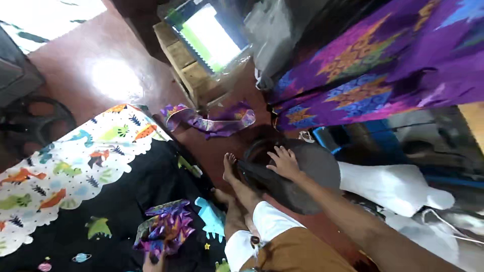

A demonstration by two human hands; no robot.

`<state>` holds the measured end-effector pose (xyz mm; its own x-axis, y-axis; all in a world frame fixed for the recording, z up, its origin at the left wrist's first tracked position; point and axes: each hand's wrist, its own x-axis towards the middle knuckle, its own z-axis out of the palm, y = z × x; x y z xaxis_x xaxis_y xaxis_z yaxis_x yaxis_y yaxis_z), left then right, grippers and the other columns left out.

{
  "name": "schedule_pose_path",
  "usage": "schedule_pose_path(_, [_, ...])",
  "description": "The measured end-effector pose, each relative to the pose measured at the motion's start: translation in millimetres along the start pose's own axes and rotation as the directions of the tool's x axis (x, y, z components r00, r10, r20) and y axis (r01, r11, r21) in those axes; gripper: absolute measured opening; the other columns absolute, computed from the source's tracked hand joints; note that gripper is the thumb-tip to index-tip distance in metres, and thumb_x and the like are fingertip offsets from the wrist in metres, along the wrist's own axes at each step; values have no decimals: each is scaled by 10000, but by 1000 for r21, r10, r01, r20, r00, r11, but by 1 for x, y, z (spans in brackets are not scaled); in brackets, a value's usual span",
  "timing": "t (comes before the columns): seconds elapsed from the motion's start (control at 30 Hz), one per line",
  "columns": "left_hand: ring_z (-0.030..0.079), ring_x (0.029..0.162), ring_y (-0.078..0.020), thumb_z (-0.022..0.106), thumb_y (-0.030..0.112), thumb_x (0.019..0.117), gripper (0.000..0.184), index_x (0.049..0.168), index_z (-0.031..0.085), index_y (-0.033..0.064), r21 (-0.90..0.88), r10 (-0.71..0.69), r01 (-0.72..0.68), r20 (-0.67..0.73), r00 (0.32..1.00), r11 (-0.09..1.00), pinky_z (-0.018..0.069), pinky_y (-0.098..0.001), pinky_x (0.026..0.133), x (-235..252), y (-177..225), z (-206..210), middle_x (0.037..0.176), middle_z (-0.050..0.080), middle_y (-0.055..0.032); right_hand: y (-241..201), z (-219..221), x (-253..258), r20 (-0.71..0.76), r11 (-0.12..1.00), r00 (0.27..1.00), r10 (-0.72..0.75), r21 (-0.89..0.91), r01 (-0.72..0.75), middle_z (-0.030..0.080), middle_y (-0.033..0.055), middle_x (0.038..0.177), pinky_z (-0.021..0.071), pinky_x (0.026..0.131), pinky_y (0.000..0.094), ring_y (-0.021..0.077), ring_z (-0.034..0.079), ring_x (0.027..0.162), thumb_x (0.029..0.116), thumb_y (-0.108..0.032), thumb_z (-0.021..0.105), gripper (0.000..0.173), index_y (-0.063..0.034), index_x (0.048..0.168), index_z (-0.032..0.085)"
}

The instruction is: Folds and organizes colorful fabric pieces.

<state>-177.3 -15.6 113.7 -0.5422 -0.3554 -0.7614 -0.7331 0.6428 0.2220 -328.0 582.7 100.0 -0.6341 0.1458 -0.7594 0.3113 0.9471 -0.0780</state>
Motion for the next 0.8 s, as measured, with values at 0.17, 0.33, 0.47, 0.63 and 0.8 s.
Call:
schedule_pose_path(0.17, [566,1279,-451,572,256,1053,523,1453,476,-67,-33,193,-191,232,953,981,435,-591,1089,56,166,29,1371,574,-317,-32,-47,29,241,987,960,139,-116,-114,571,315,1375,127,1168,723,489,449,1376,1021,-537,517,681,60,1336,602])
schedule_pose_path(0.33, [608,1261,-328,559,188,1052,468,1440,491,-65,-271,376,-301,288,881,914,485,-467,1076,66,333,102,1373,595,-264,-44,-41,151,405,955,914,8,267,-127,538,292,1419,376,1095,638,446,544,1291,1026,-434,578,636,4,1475,475])
schedule_pose_path(0.47, [587,1294,-312,566,200,1049,456,1425,519,-53,-372,384,-230,420,822,899,457,-473,1111,79,390,177,1396,589,-243,-81,-14,264,383,788,923,30,560,-257,570,303,1347,494,1007,528,394,646,1122,1033,-367,594,648,33,1502,393])
schedule_pose_path(0.63, [657,1171,-264,610,240,1029,396,1319,612,-29,-430,234,14,518,823,903,518,-452,1043,90,394,247,1251,676,-199,-119,29,354,61,830,996,-61,557,17,605,351,1278,465,1067,551,455,603,1208,1034,-378,574,610,120,1381,513])
schedule_pose_path(0.8, [668,1122,-221,581,194,1043,336,1299,629,-18,-489,75,224,520,851,843,529,-417,1022,109,387,272,1211,693,-170,-185,-71,374,451,855,886,105,415,-312,585,233,1369,414,1091,415,306,558,1264,1016,-70,585,356,55,1349,576])
